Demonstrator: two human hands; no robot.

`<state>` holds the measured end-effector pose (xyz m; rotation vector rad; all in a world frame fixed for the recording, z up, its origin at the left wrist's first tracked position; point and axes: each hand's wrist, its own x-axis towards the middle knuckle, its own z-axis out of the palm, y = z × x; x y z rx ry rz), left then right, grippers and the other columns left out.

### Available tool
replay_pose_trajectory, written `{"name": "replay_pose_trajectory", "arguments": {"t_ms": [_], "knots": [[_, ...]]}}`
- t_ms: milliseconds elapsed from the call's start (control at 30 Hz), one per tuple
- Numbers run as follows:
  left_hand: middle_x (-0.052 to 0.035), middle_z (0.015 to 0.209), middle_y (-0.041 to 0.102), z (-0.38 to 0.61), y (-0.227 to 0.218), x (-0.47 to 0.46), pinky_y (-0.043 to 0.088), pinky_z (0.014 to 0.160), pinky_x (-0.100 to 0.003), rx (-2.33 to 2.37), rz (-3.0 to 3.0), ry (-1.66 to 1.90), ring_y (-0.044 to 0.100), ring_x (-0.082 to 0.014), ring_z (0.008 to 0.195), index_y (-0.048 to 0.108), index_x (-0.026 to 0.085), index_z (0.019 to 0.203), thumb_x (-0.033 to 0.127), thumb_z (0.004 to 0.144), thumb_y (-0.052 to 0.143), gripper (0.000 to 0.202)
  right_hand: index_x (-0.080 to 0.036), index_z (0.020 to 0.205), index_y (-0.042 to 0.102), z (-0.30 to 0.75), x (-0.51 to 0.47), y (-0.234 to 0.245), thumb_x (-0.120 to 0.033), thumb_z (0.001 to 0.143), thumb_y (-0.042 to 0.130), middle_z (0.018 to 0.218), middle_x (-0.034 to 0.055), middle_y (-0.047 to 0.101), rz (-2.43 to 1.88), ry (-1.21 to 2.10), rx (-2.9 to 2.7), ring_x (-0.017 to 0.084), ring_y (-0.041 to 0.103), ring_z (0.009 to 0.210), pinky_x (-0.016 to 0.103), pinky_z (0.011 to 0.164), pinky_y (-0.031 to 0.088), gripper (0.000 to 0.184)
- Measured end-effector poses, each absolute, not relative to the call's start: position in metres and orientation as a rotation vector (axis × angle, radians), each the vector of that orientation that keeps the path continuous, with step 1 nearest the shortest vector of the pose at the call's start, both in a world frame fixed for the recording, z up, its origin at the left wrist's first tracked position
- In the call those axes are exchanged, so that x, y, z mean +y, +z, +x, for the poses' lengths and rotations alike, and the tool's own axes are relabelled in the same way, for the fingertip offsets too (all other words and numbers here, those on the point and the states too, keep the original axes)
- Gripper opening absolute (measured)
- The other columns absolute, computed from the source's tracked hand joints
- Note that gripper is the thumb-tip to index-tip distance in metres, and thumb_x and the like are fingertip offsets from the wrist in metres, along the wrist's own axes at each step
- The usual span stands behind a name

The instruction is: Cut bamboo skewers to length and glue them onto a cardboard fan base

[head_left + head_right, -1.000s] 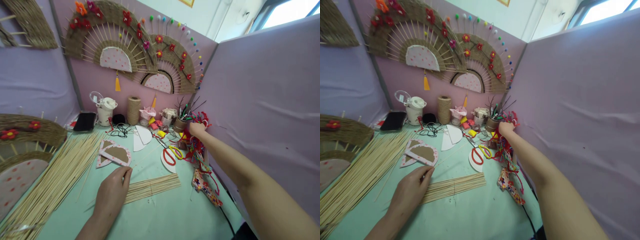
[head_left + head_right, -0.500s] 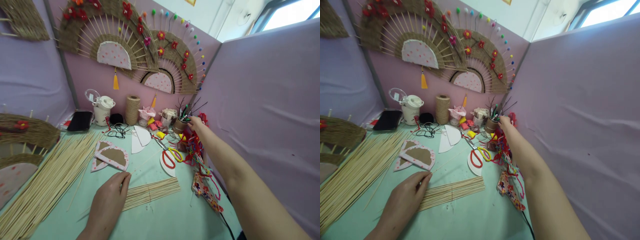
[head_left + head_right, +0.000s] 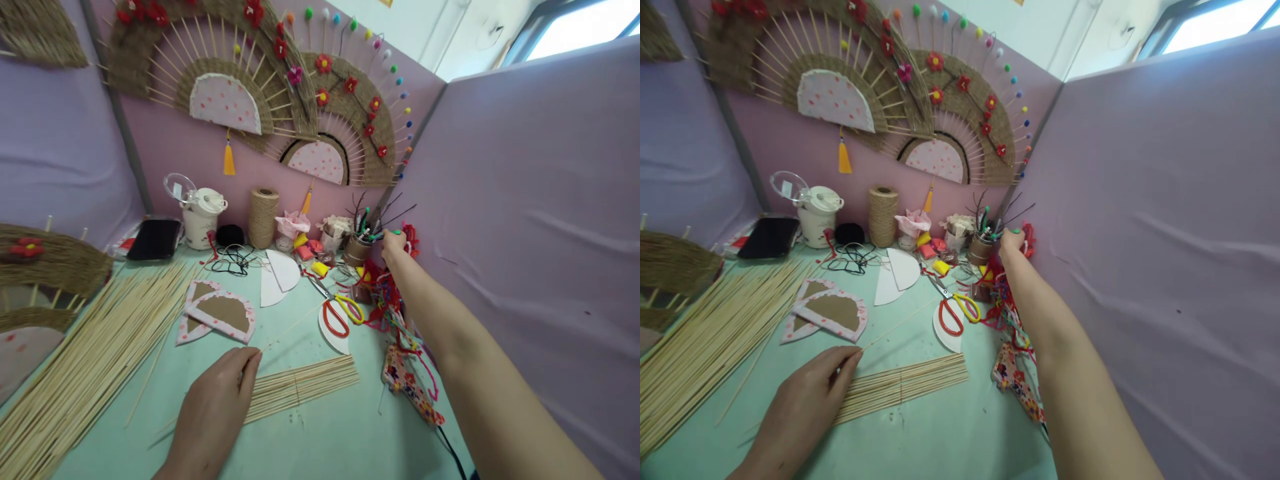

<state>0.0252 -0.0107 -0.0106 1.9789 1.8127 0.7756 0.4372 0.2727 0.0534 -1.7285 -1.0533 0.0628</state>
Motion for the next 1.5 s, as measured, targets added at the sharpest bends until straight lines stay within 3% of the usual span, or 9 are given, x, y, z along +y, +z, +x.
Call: {"name": "replay_pose_trajectory", "arguments": {"t_ms": [267,467,600,767,1033,1267,1500], "knots": [[0.0015,0.095,0.071,0.026,-0.011,-0.011,0.045,0.068,-0.026,1.798,1.974,0.757,0.065,-0.0171,0.080,0.067,0.028,0.091,0.039,0.091,0.038,0.032,-0.016,0.119,0.055,0.445,0.276,0.081,-0.035,0.091,0.057,0.117,0.0081,0.059,-1.635,0.276,-0.769,0.020,0.061,0.097,0.040,0.081,0.054,0.034],[0.0007,0.095,0.071,0.026,-0.010,-0.010,0.045,0.069,-0.027,1.801,1.969,0.751,0.065,-0.0183,0.082,0.067,0.027,0.091,0.039,0.091,0.037,0.032,-0.014,0.093,0.059,0.445,0.270,0.107,-0.022,0.091,0.047,0.075,0.0032,0.062,-1.478,0.195,-0.686,0.015,0.064,0.067,0.027,0.057,0.054,0.015],[0.0006,0.095,0.071,0.026,-0.008,-0.010,0.044,0.070,-0.027,1.812,1.962,0.746,0.065,-0.0186,0.083,0.067,0.026,0.092,0.039,0.091,0.037,0.033,-0.018,0.082,0.054,0.436,0.261,0.128,-0.016,0.086,0.046,0.063,-0.0028,0.054,-1.354,0.178,-0.647,0.013,0.064,0.060,0.024,0.055,0.053,0.009],[0.0005,0.094,0.071,0.025,-0.006,-0.009,0.043,0.069,-0.027,1.798,1.946,0.750,0.064,-0.0185,0.081,0.067,0.026,0.091,0.039,0.091,0.037,0.033,-0.021,0.080,0.048,0.430,0.244,0.149,-0.023,0.087,0.047,0.060,-0.0073,0.050,-1.207,0.258,-0.600,0.009,0.060,0.054,0.020,0.051,0.051,0.007],[-0.0005,0.088,0.071,0.024,-0.002,-0.008,0.041,0.067,-0.027,1.763,1.878,0.843,0.062,-0.0193,0.076,0.068,0.025,0.086,0.043,0.087,0.041,0.033,-0.019,0.072,0.047,0.428,0.212,0.155,-0.037,0.094,0.047,0.059,-0.0079,0.052,-1.004,0.591,-0.607,0.003,0.046,0.040,0.014,0.043,0.044,0.028],[0.0001,0.070,0.064,0.021,0.001,-0.004,0.039,0.059,-0.025,1.738,1.580,1.073,0.054,-0.0172,0.064,0.067,0.021,0.087,0.056,0.081,0.049,0.040,-0.018,0.070,0.054,0.414,0.186,0.144,-0.042,0.089,0.057,0.065,-0.0048,0.061,-0.879,0.974,-0.789,0.005,0.046,0.044,0.020,0.049,0.050,0.031],[0.0028,0.056,0.049,0.051,0.064,-0.001,0.032,0.053,-0.023,1.496,1.714,1.195,0.043,-0.0132,0.056,0.066,0.020,0.078,0.048,0.079,0.056,0.029,-0.019,0.071,0.058,0.405,0.175,0.124,-0.039,0.083,0.066,0.076,-0.0044,0.068,-0.793,1.113,-0.852,0.004,0.054,0.051,0.014,0.050,0.048,0.025]]}}
